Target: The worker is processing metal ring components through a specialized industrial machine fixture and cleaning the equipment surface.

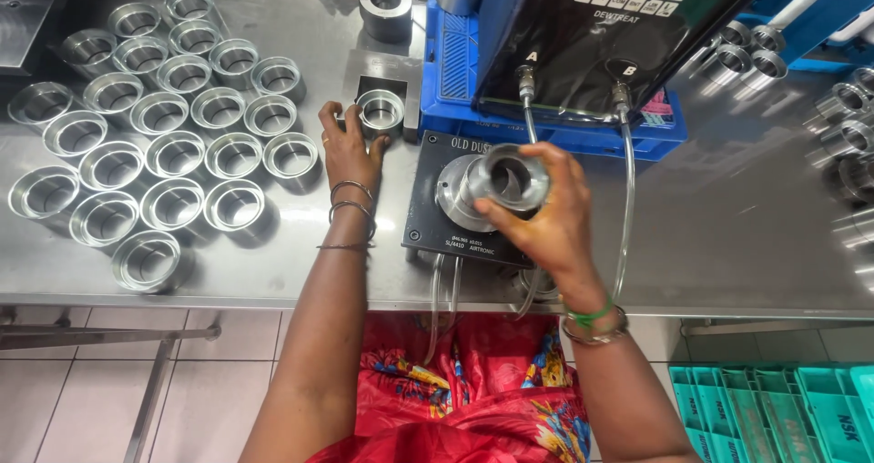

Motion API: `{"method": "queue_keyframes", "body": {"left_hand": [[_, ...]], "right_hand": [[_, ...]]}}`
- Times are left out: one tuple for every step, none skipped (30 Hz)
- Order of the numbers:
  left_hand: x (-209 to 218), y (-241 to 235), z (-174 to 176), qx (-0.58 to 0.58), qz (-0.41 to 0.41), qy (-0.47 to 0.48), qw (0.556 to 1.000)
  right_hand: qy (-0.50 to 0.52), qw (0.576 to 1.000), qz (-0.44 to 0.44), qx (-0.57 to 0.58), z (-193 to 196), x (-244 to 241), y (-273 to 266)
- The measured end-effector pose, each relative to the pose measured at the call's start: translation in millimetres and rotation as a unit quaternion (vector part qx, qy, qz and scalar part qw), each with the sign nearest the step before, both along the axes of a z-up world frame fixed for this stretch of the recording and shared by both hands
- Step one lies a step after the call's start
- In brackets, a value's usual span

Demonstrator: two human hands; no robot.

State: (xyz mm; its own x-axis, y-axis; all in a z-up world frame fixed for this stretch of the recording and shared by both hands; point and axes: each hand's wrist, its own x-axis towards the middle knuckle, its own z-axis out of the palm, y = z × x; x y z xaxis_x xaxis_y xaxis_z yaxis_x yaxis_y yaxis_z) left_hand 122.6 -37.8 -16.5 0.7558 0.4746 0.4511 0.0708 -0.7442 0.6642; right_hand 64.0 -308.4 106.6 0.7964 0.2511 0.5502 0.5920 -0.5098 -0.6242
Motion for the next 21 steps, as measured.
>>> {"method": "queue_keyframes", "body": {"left_hand": [[-0.8,-0.4,2.1,0.0,0.0,0.0,1.0],[-1.5,-0.8,4.1,-0.003,0.002,0.016,1.0],[-1.4,-1.2,6.7,-0.006,0.004,0.031,0.999],[-1.6,-0.5,8.4,-0.006,0.004,0.03,1.0],[-1.7,-1.4,9.5,0.009,0.005,0.033,0.999],[-1.8,-2.4,10.6,0.025,0.006,0.035,0.999],[-1.1,-2.6,9.0,0.024,0.004,0.035,0.999],[-0.8,-2.9,7.4,0.04,0.0,0.029,0.999],[-1.9,-2.7,5.4,0.056,-0.002,0.023,0.998],[-1.0,-2.6,0.5,0.055,-0.002,0.023,0.998],[0.3,-1.7,-3.6,0.063,-0.003,0.01,0.998],[1.6,-0.8,-7.4,0.07,-0.005,-0.003,0.998],[-1.8,-2.1,-1.8,0.07,-0.004,-0.005,0.998],[-5.2,-3.4,3.7,0.095,-0.002,0.039,0.995],[-9.7,-5.0,8.0,0.118,0.002,0.085,0.989],[-17.2,-5.3,10.0,0.117,0.003,0.084,0.989],[-25.3,-5.0,12.0,0.172,0.012,0.074,0.982],[-33.2,-4.8,13.8,0.227,0.022,0.064,0.972],[-51.1,-2.2,19.8,0.227,0.024,0.064,0.971],[-68.8,0.5,25.5,0.22,0.011,0.075,0.972],[-86.3,2.6,31.2,0.212,-0.003,0.087,0.973]], "right_hand": [[0.0,1.0,0.0,0.0,0.3,1.1,5.0],[-0.046,0.998,-0.002,-0.037,0.5,2.2,10.1],[-0.093,0.993,-0.004,-0.074,1.2,3.7,15.1],[-0.094,0.993,-0.005,-0.074,0.3,5.3,17.0],[-0.07,0.995,-0.009,-0.072,-0.7,6.5,17.5],[-0.047,0.996,-0.013,-0.069,-1.8,7.6,17.8],[-0.047,0.996,-0.015,-0.07,-5.6,8.8,17.3],[-0.056,0.994,-0.015,-0.087,-9.5,9.6,16.8],[-0.065,0.992,-0.014,-0.105,-13.8,10.0,16.6],[-0.065,0.992,-0.013,-0.106,-15.0,8.2,14.6],[-0.089,0.984,-0.012,-0.153,-16.0,6.8,13.3],[-0.113,0.973,-0.011,-0.2,-16.7,5.4,11.9],[-0.115,0.973,-0.011,-0.2,-13.5,3.5,2.2],[-0.094,0.986,-0.01,-0.137,-10.3,1.8,-7.4],[-0.071,0.995,-0.009,-0.075,-7.6,-0.4,-17.3],[-0.072,0.994,-0.008,-0.076,-7.8,1.9,-36.4],[-0.069,0.993,-0.068,-0.062,-8.2,4.5,-55.0],[-0.066,0.988,-0.129,-0.047,-8.6,7.4,-73.6],[-0.066,0.989,-0.126,-0.046,-19.1,10.7,-95.4],[-0.067,0.985,-0.157,-0.033,-29.8,14.4,-116.8],[-0.067,0.98,-0.186,-0.022,-39.7,19.4,-138.3]]}}
